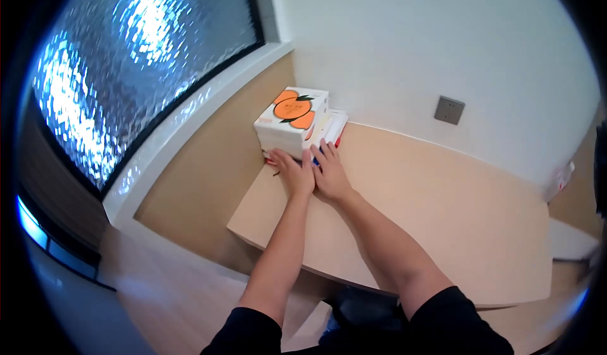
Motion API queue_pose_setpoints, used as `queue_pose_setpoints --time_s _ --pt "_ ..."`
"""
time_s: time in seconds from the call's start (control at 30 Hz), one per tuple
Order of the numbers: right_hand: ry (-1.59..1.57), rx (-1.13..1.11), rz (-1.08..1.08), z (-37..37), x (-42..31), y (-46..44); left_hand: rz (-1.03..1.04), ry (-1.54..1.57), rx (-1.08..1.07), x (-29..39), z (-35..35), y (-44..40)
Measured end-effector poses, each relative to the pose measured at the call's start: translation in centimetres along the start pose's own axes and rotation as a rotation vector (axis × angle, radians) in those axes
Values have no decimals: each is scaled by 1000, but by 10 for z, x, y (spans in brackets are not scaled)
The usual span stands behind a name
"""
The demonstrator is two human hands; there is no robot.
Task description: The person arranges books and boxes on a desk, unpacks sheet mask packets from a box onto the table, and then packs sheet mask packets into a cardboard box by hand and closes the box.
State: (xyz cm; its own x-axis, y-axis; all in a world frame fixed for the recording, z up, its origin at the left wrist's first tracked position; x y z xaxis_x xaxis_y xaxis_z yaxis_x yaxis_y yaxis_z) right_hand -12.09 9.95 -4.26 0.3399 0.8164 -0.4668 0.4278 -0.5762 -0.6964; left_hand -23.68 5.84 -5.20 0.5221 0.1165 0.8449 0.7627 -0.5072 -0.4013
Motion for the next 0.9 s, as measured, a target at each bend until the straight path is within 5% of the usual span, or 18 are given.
queue_pose_setpoints --time_s 0.43,0.9 --pt "87 -298 109 -65 13 43 -4 -152 8 2 6 0" --pt "87 -325 190 -97 23 34 -118 -42 121 12 6 2"
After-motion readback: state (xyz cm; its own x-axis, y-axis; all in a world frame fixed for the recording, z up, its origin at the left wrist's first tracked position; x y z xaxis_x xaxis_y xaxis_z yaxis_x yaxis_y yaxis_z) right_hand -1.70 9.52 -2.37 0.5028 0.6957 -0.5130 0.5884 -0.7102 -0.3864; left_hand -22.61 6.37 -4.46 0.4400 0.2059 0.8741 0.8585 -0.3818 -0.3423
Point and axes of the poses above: each hand's wrist, its own y-axis away from the middle knuckle, its own z-axis out of the palm, x = y × z, the point moved 3 cm from there along -y, towards the middle knuckle, and after that the axes turned 4 degrees about x, right-handed, at the moved point
